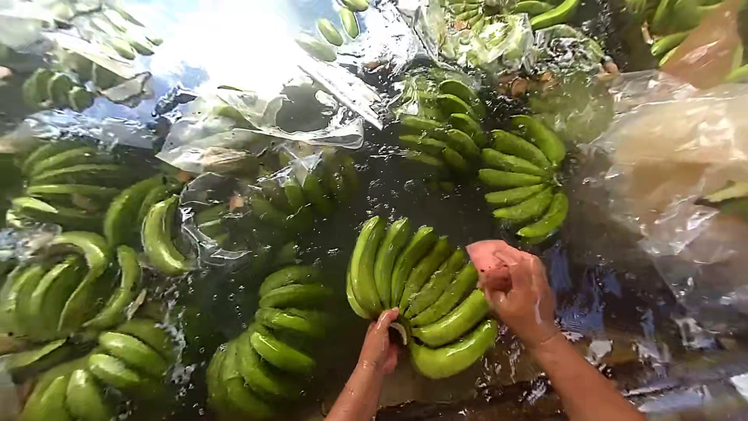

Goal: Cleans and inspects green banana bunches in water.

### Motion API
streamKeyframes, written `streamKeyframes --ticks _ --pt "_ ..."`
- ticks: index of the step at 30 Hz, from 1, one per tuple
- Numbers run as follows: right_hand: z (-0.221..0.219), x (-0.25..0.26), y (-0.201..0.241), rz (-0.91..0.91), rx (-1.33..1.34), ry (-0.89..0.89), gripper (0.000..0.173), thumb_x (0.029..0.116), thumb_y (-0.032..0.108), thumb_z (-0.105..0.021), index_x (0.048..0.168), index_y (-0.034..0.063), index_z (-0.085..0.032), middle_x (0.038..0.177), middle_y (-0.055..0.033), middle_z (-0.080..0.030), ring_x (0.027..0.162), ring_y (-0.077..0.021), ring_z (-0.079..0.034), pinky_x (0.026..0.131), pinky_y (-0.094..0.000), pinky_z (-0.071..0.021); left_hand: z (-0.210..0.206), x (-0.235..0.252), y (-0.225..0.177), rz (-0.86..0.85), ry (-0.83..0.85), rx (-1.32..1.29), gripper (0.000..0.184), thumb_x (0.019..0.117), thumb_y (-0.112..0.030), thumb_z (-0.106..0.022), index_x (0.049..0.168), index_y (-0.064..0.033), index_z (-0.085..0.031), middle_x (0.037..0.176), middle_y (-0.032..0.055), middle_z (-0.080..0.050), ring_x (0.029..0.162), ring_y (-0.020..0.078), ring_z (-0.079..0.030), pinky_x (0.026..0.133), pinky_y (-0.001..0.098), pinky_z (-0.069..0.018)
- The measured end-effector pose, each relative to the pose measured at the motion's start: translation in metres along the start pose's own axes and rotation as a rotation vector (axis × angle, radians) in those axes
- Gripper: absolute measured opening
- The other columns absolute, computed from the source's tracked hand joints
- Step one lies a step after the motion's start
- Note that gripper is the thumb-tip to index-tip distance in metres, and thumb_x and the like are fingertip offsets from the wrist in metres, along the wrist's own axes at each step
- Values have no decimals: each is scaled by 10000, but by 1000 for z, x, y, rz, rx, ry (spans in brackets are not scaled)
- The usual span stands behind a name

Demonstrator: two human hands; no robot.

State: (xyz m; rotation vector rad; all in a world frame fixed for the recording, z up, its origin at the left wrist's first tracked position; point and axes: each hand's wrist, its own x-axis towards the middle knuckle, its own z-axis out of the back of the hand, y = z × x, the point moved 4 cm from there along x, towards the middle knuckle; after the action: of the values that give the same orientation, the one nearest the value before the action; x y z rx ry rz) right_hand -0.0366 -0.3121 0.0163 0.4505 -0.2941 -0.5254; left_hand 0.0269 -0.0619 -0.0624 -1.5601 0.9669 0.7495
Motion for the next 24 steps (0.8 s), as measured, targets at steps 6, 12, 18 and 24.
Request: streamKeyframes --ticks 6,12,18,24 --pt "-97 -16 40 -191 118 560 524 895 155 -694 1355 -74 -593 1451 -338 -500 1380 -490 -465 1144 -588 -393 -13 3 4 4 49 82 211 1071 -170 -483 1081 -1 -609 882 96 -693 803 178 -687 730 368 -588" --pt "-108 -1 46 66 54 775 480 876 54 -674 1353 18 -629 1409 -302 -563 1353 -491 -502 1096 -657 -409 -5 8 9 45 45 282 273 1069 -239 -482 1034 -13 -631 804 68 -650 727 160 -640 681 352 -552" --pt "-109 14 50 -204 232 597 507 871 151 -731 1313 -70 -621 1394 -298 -565 1330 -439 -532 1126 -551 -427 -14 6 -1 127 72 246 251 1062 -225 -512 1071 1 -622 853 96 -669 775 193 -662 713 393 -571" --pt "-103 11 62 205 262 612 431 789 46 -753 1215 11 -705 1268 -265 -657 1257 -460 -588 1021 -641 -483 -4 3 1 15 87 288 173 1025 -142 -537 983 -13 -645 749 36 -647 658 122 -618 619 316 -538"
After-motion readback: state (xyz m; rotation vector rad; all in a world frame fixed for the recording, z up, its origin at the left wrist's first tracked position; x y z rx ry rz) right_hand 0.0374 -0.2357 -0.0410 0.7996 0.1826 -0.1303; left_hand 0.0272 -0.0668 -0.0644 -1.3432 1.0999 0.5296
